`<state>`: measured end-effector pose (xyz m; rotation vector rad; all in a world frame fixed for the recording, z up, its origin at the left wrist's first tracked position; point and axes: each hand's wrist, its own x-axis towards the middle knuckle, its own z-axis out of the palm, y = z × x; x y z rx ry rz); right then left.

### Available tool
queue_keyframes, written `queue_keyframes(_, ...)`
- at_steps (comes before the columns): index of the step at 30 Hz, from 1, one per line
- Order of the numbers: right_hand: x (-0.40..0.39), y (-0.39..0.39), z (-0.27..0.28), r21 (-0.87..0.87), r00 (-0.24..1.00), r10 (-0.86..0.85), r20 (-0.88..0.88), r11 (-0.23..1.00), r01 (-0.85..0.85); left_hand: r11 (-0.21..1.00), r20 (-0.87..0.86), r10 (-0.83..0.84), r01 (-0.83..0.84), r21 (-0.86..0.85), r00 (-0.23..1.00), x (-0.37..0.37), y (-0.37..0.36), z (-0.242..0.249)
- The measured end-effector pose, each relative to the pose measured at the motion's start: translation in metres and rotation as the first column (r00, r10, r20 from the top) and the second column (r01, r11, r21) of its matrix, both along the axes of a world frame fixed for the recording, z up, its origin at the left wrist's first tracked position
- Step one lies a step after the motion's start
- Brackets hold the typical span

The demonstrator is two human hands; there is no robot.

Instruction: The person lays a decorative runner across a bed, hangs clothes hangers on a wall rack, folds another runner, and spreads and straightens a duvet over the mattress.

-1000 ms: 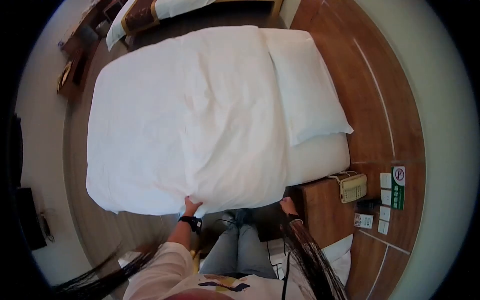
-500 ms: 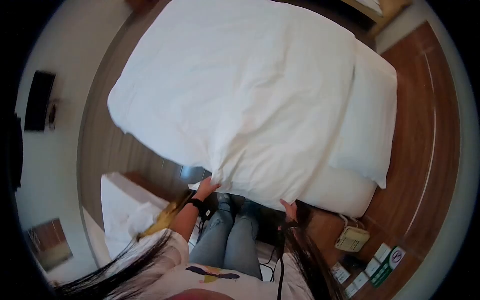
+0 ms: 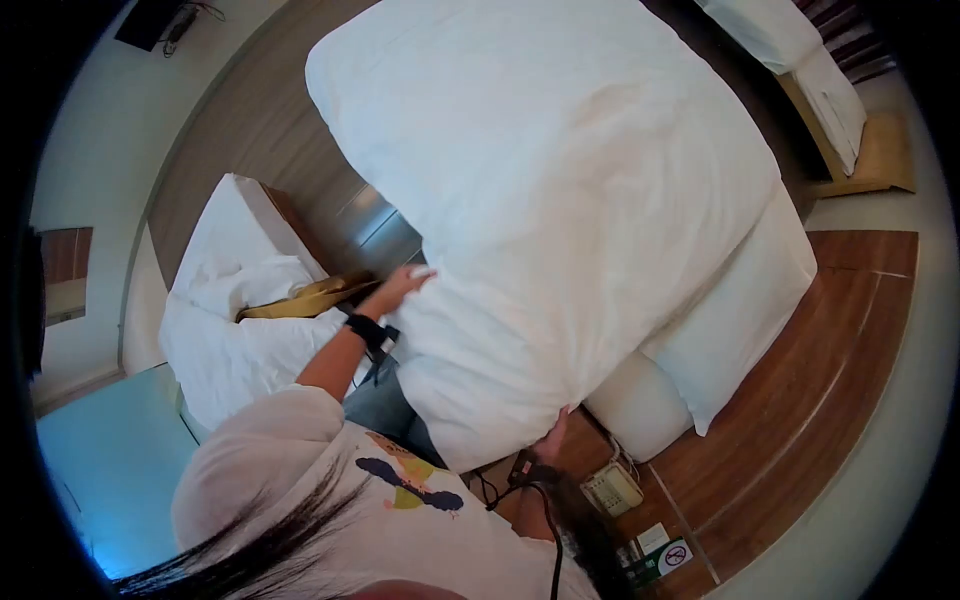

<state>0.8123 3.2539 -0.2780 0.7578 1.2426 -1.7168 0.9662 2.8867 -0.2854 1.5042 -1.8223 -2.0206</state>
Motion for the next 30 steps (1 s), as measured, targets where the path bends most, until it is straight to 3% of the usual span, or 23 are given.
queue_keyframes(1,0.0,-0.012,0.008,0.005,0.998,0.059,0.01,0.998,-0.059,0.996,0.005,0.016,-0.017,0.083,1.0,0.006,0.016,-0.016)
queue_keyframes(2,0.0,-0.023,0.022,0.012,0.993,0.116,0.021,0.993,-0.116,0.995,0.175,-0.079,0.066,0.08,0.981,0.004,0.026,-0.003)
queue_keyframes(3,-0.006,-0.04,0.043,-0.155,0.984,0.156,0.082,0.978,-0.142,0.978,0.136,-0.112,0.085,0.193,0.984,0.008,0.029,-0.006)
queue_keyframes(4,-0.006,-0.04,0.033,-0.148,0.984,0.15,0.091,0.98,-0.136,0.946,0.093,-0.141,0.106,0.305,0.986,0.013,0.034,-0.012)
queue_keyframes(5,-0.006,-0.033,0.015,-0.189,0.967,0.208,0.148,0.966,-0.179,0.943,0.098,-0.15,0.113,0.312,0.984,0.019,0.039,-0.02)
queue_keyframes(6,-0.005,-0.032,0.003,-0.236,0.943,0.265,0.201,0.948,-0.216,0.957,0.149,-0.266,0.243,0.158,0.952,0.027,0.039,-0.031)
queue_keyframes(7,-0.001,-0.04,0.0,-0.209,0.905,0.412,0.103,0.899,-0.386,0.926,0.217,-0.37,0.377,0.008,0.903,0.032,0.035,-0.03)
queue_keyframes(8,0.002,-0.046,-0.002,-0.164,0.834,0.552,0.01,0.823,-0.544,0.921,0.223,-0.382,0.389,0.014,0.897,0.035,0.034,-0.03)
queue_keyframes(9,0.007,-0.054,-0.002,-0.05,0.791,0.611,0.03,0.791,-0.609,0.915,0.196,-0.381,0.399,-0.063,0.904,0.033,0.026,-0.021)
queue_keyframes(12,0.018,-0.044,-0.045,0.021,0.8,0.596,-0.068,0.803,-0.596,0.888,0.146,-0.413,0.433,-0.155,0.899,0.023,0.009,-0.004)
queue_keyframes(13,0.02,-0.05,-0.038,-0.009,0.88,0.47,-0.069,0.882,-0.471,0.921,0.028,-0.379,0.38,-0.083,0.925,0.009,0.006,0.033)
queue_keyframes(14,0.017,-0.054,-0.029,-0.006,0.88,0.469,-0.079,0.882,-0.471,0.942,-0.084,-0.336,0.337,-0.002,0.938,-0.003,0.001,0.069)
queue_keyframes(16,0.009,-0.061,-0.004,0.015,0.903,0.417,-0.106,0.909,-0.418,0.898,-0.165,-0.427,0.396,-0.191,0.889,-0.008,-0.006,0.125)
queue_keyframes(18,0.002,-0.057,0.003,0.034,0.918,0.368,-0.145,0.929,-0.367,0.989,-0.197,-0.149,0.146,-0.027,0.969,0.023,-0.022,0.134)
queue_keyframes(21,-0.005,-0.033,-0.009,0.05,0.936,0.303,-0.177,0.953,-0.299,0.876,0.258,-0.164,0.261,-0.407,0.952,0.118,-0.054,0.046)
queue_keyframes(22,-0.002,-0.025,-0.014,0.118,0.943,0.29,-0.161,0.955,-0.273,0.815,0.438,-0.112,0.334,-0.473,0.892,0.149,-0.06,0.008)
queue_keyframes(24,0.003,-0.007,-0.032,0.253,0.965,0.248,-0.084,0.942,-0.22,0.814,0.555,-0.083,0.378,-0.441,0.828,0.163,-0.054,-0.017)
queue_keyframes(26,0.012,0.005,-0.038,0.261,0.983,0.179,-0.035,0.951,-0.164,0.909,0.467,-0.115,0.282,-0.306,0.877,0.152,-0.048,-0.042)
queue_keyframes(27,0.017,0.01,-0.043,0.261,0.988,0.151,-0.031,0.956,-0.138,0.884,0.516,-0.137,0.34,-0.322,0.846,0.138,-0.044,-0.05)
queue_keyframes(29,0.027,0.019,-0.059,0.278,0.987,0.162,-0.001,0.948,-0.156,0.85,0.429,-0.287,0.434,-0.298,0.857,0.094,-0.019,-0.031)
queue_keyframes(30,0.033,0.021,-0.067,0.28,0.991,0.131,0.002,0.952,-0.126,0.796,0.403,-0.402,0.531,-0.29,0.822,0.059,0.002,0.012)
